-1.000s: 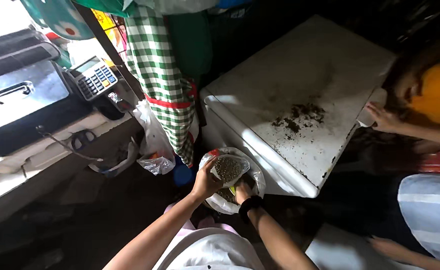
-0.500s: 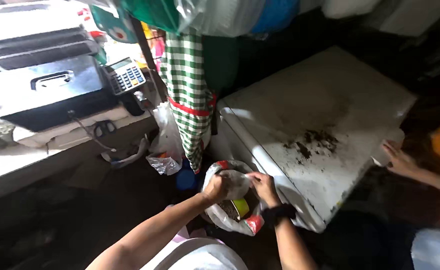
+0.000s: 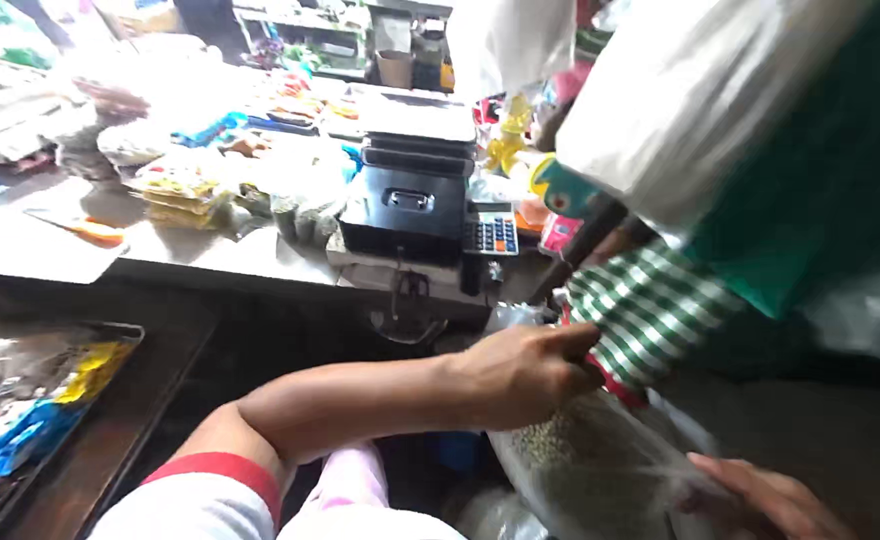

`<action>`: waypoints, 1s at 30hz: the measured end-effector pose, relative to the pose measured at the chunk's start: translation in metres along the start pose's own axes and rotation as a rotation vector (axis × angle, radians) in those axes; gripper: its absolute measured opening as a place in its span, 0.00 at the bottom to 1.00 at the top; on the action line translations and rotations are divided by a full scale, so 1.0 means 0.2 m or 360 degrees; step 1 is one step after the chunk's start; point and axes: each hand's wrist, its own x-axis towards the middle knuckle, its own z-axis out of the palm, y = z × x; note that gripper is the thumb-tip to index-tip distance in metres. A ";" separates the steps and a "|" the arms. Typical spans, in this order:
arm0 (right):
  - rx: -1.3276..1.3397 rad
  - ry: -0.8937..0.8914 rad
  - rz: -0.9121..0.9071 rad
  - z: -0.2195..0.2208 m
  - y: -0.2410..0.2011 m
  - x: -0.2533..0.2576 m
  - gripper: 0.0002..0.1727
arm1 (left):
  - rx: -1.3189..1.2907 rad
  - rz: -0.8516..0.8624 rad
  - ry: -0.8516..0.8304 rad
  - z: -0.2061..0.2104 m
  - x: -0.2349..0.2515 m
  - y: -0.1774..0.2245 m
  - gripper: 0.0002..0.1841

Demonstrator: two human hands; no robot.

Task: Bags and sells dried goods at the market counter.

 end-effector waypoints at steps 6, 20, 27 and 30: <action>0.0259 0.0163 -0.0243 0.77 0.21 0.96 0.07 | 0.0319 -0.0001 0.0065 -0.89 0.10 -0.62 0.05; 0.0020 -0.0013 0.0357 2.10 0.65 2.84 0.11 | 0.0774 -0.0626 -0.0014 -2.13 0.49 -2.23 0.07; -0.0151 -0.0005 0.0581 2.46 0.95 3.16 0.10 | 0.0645 -0.0855 -0.0001 -2.13 0.49 -2.87 0.06; -0.0171 -0.0059 0.0606 2.54 1.07 3.16 0.10 | 0.0584 -0.0914 -0.0020 -2.08 0.45 -3.02 0.07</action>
